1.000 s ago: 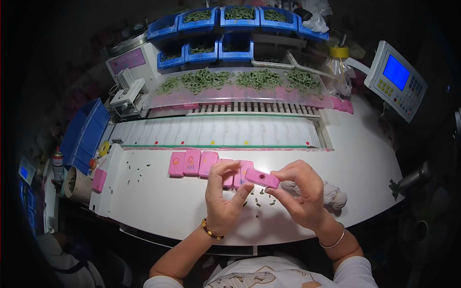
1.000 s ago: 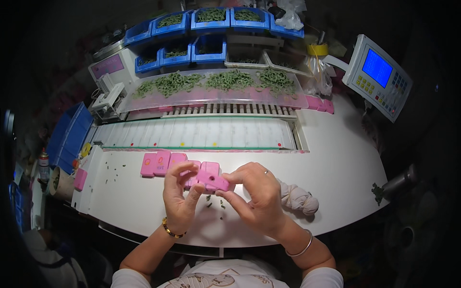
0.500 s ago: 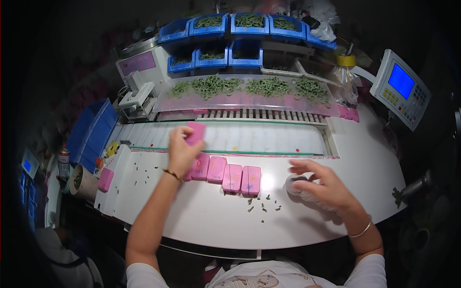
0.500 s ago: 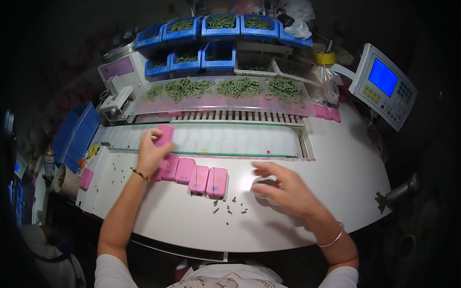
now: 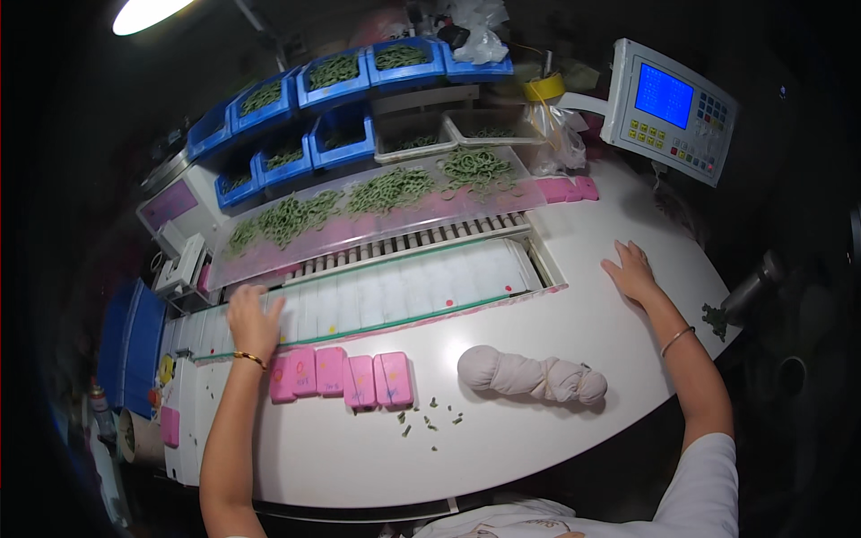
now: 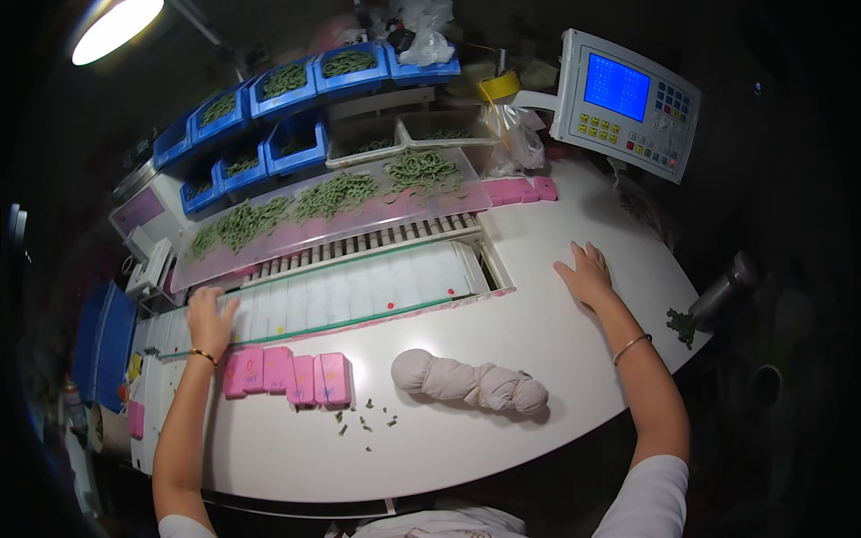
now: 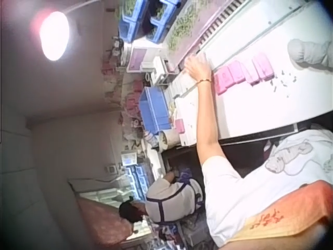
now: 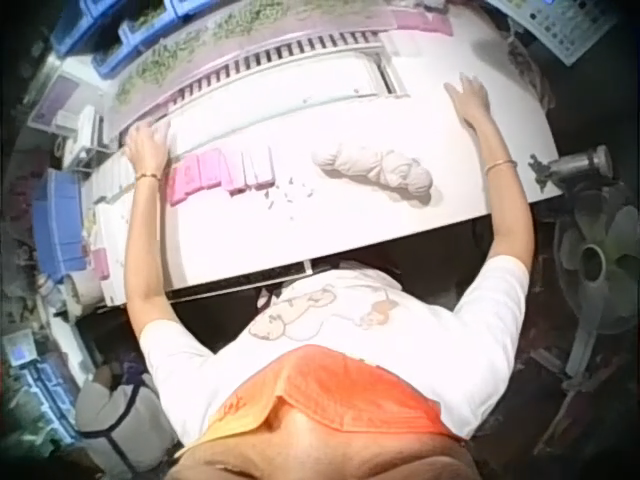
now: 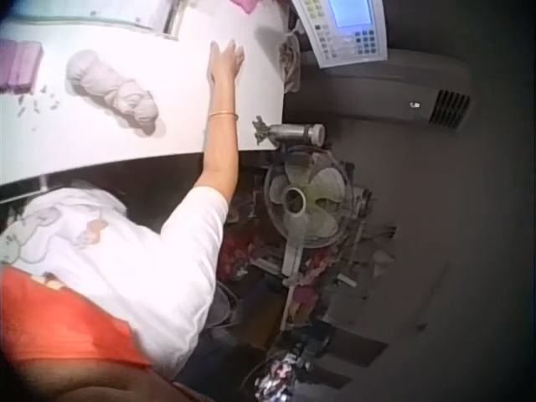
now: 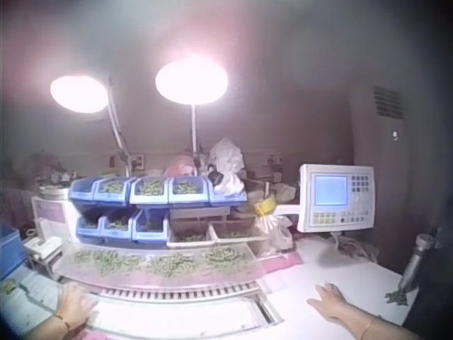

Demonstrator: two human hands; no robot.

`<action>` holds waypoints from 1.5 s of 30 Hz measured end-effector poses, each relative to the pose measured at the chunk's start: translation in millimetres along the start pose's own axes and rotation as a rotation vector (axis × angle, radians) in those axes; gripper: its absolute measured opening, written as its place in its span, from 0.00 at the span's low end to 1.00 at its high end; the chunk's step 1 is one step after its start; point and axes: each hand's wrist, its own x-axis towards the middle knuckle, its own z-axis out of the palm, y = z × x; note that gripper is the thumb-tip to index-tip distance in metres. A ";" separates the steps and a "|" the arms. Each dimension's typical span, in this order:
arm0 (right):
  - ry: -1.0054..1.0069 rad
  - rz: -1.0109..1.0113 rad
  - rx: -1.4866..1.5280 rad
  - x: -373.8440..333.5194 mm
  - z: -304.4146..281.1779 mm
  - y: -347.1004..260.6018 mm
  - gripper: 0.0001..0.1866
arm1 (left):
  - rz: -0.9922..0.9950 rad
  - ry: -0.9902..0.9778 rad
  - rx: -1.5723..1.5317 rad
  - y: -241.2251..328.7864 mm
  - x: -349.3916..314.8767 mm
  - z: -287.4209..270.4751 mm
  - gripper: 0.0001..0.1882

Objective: Assembling small toy figurines by placing them into pink plastic containers, adding accessories, and wiping them clean with a cloth at a production station.

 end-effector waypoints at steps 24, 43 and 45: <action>0.525 0.292 0.209 183.7 42.1 6.4 0.40 | 0.719 -0.110 -0.468 344.6 131.0 136.3 0.24; 0.217 0.116 0.016 230.3 33.9 44.1 0.35 | 0.691 -0.074 -0.532 370.5 143.5 161.0 0.22; 0.207 0.081 -0.010 228.0 31.4 43.2 0.34 | 0.708 -0.090 -0.502 367.7 142.8 159.2 0.23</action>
